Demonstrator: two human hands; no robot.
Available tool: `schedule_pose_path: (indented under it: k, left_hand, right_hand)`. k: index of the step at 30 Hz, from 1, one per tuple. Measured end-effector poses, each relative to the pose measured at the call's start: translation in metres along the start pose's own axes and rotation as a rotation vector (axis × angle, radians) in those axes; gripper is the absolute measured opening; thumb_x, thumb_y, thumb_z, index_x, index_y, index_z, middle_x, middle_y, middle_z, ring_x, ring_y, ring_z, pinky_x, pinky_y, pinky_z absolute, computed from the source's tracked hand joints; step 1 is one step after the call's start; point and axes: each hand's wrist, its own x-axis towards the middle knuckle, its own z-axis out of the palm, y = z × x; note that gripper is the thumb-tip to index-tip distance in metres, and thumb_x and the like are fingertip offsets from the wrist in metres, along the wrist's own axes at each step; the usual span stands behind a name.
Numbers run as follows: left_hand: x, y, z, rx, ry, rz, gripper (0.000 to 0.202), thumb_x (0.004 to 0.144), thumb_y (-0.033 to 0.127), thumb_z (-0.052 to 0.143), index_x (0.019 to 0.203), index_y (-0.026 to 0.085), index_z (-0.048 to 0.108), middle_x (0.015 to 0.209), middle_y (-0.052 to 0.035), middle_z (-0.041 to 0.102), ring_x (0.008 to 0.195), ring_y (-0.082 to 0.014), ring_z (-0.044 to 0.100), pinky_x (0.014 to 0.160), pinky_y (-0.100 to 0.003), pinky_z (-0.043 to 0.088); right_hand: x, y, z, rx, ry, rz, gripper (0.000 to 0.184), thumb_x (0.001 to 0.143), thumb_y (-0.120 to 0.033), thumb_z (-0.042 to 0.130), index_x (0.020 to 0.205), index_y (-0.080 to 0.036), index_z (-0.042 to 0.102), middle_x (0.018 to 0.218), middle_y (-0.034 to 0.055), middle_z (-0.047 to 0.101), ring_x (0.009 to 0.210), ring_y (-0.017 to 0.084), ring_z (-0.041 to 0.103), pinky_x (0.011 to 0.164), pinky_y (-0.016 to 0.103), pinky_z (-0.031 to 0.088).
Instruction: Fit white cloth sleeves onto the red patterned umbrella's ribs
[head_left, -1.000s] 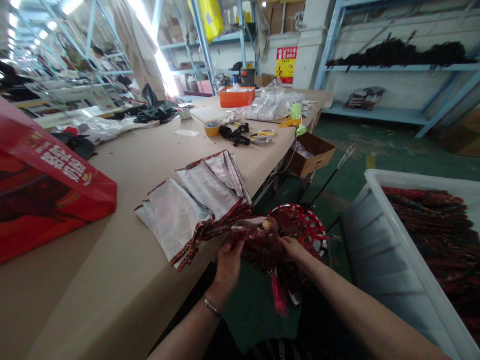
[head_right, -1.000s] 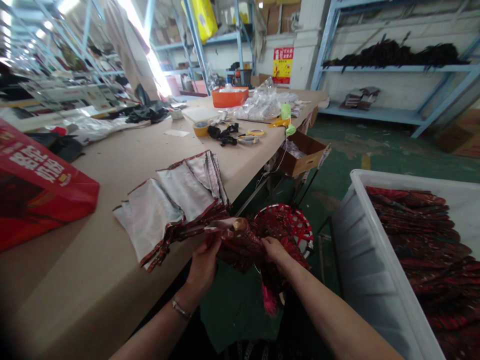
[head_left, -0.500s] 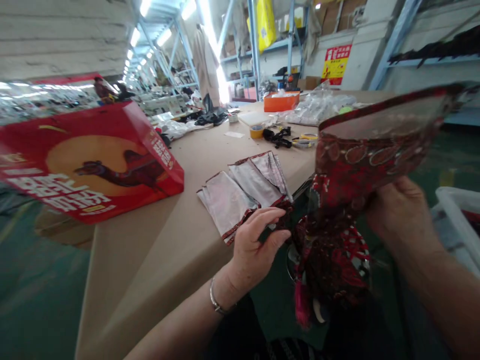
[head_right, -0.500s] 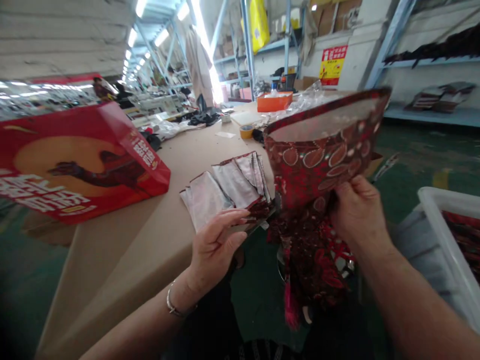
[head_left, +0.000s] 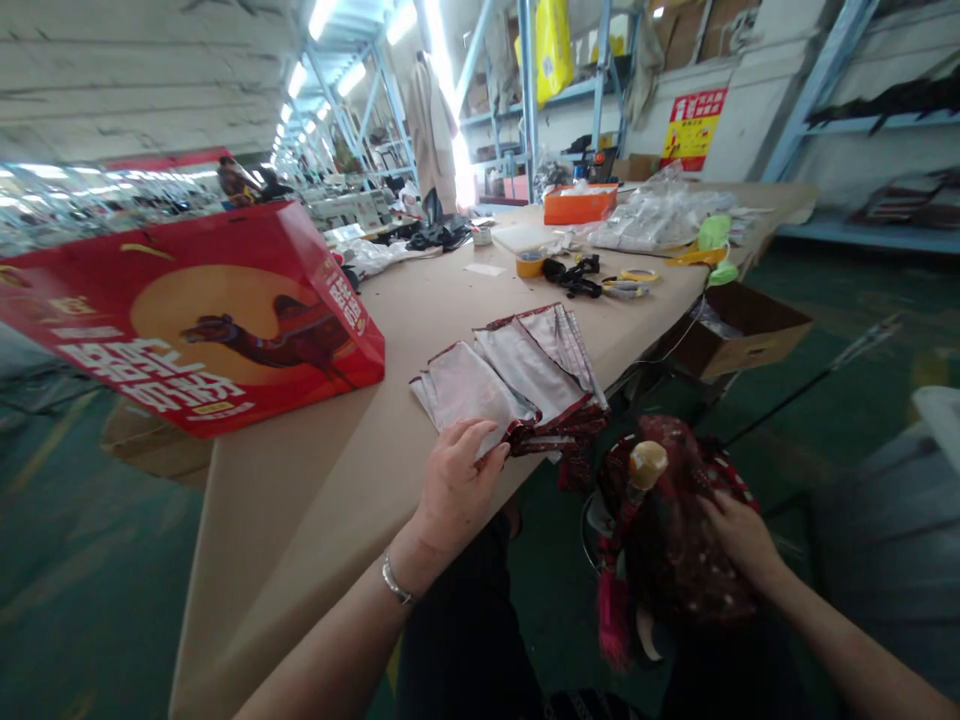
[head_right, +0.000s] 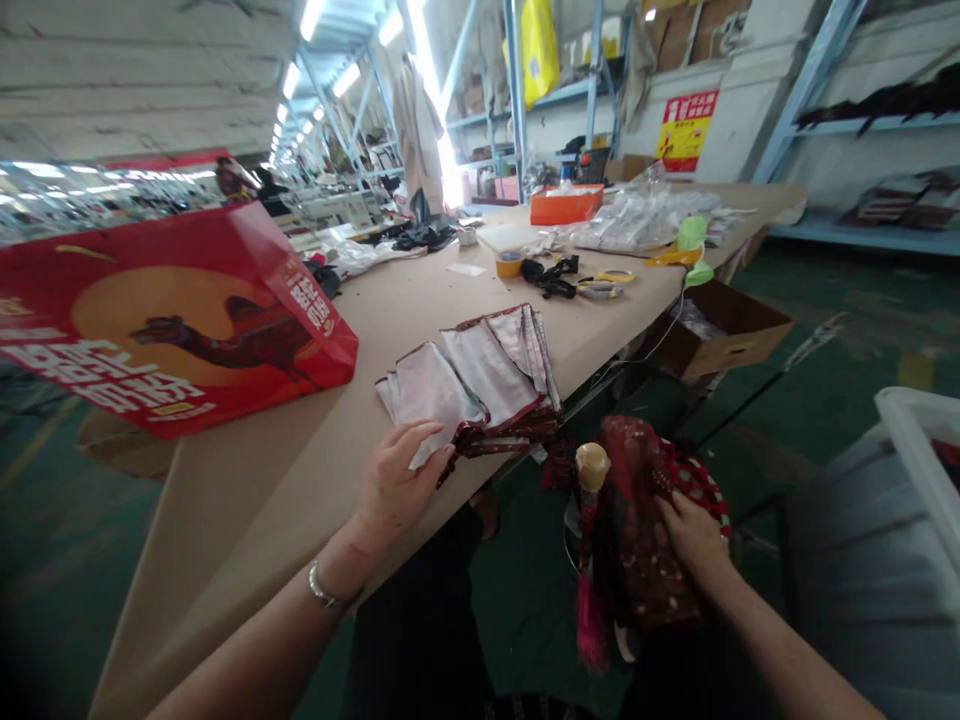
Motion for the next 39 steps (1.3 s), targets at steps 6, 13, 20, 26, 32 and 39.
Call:
schedule_pose_path:
  k: [6, 13, 20, 26, 32, 39]
  left_hand:
    - [0.018, 0.004, 0.011, 0.067, -0.076, 0.029, 0.016, 0.084, 0.014, 0.052, 0.093, 0.016, 0.065, 0.093, -0.0082, 0.069, 0.088, -0.0203, 0.063, 0.081, -0.033, 0.051]
    - [0.023, 0.004, -0.001, 0.09, -0.067, 0.032, 0.02, 0.086, 0.015, 0.047, 0.091, 0.018, 0.067, 0.085, -0.0055, 0.069, 0.077, -0.0165, 0.063, 0.071, -0.027, 0.049]
    - [0.029, -0.008, -0.011, 0.086, -0.057, -0.062, 0.018, 0.084, 0.017, 0.048, 0.078, 0.018, 0.065, 0.076, -0.0041, 0.065, 0.069, -0.0149, 0.059, 0.064, -0.024, 0.044]
    - [0.041, -0.013, -0.02, 0.004, 0.056, 0.006, 0.017, 0.084, 0.015, 0.05, 0.084, 0.019, 0.066, 0.083, -0.0032, 0.067, 0.077, -0.0149, 0.061, 0.073, -0.025, 0.046]
    - [0.046, -0.011, -0.031, 0.147, 0.058, 0.088, 0.02, 0.086, 0.017, 0.048, 0.092, 0.019, 0.066, 0.09, -0.0063, 0.065, 0.083, -0.0169, 0.06, 0.076, -0.027, 0.046]
    - [0.042, -0.025, -0.035, -0.278, 0.111, -0.414, 0.005, 0.075, 0.021, 0.057, 0.074, 0.017, 0.06, 0.057, 0.0028, 0.055, 0.05, -0.0109, 0.051, 0.047, -0.021, 0.039]
  right_hand:
    - [-0.004, -0.051, -0.022, 0.065, 0.234, -0.055, 0.045, 0.08, -0.046, 0.048, 0.114, -0.018, 0.056, 0.1, 0.0124, 0.066, 0.086, 0.026, 0.064, 0.083, 0.043, 0.049]
    - [-0.037, -0.258, -0.04, 0.07, -0.029, -0.999, 0.019, 0.088, -0.024, 0.052, 0.106, -0.021, 0.059, 0.104, 0.0077, 0.061, 0.1, 0.022, 0.055, 0.09, 0.037, 0.046]
    - [-0.02, -0.336, 0.022, -0.33, -0.213, -1.118, 0.017, 0.087, -0.014, 0.047, 0.098, -0.014, 0.06, 0.101, 0.0116, 0.061, 0.097, 0.024, 0.053, 0.088, 0.037, 0.044]
    - [-0.01, -0.34, 0.038, -0.29, -0.218, -0.995, 0.034, 0.088, -0.01, 0.041, 0.12, -0.013, 0.053, 0.117, 0.014, 0.057, 0.105, 0.024, 0.054, 0.09, 0.036, 0.044]
    - [0.018, -0.35, 0.04, 0.034, -0.204, -0.736, 0.039, 0.076, -0.006, 0.043, 0.11, -0.016, 0.06, 0.095, 0.0113, 0.067, 0.093, 0.024, 0.062, 0.087, 0.038, 0.047]
    - [0.01, -0.348, 0.031, 0.964, -0.331, -0.361, 0.048, 0.066, -0.011, 0.038, 0.108, -0.023, 0.059, 0.082, -0.0011, 0.066, 0.075, 0.016, 0.062, 0.078, 0.035, 0.053]
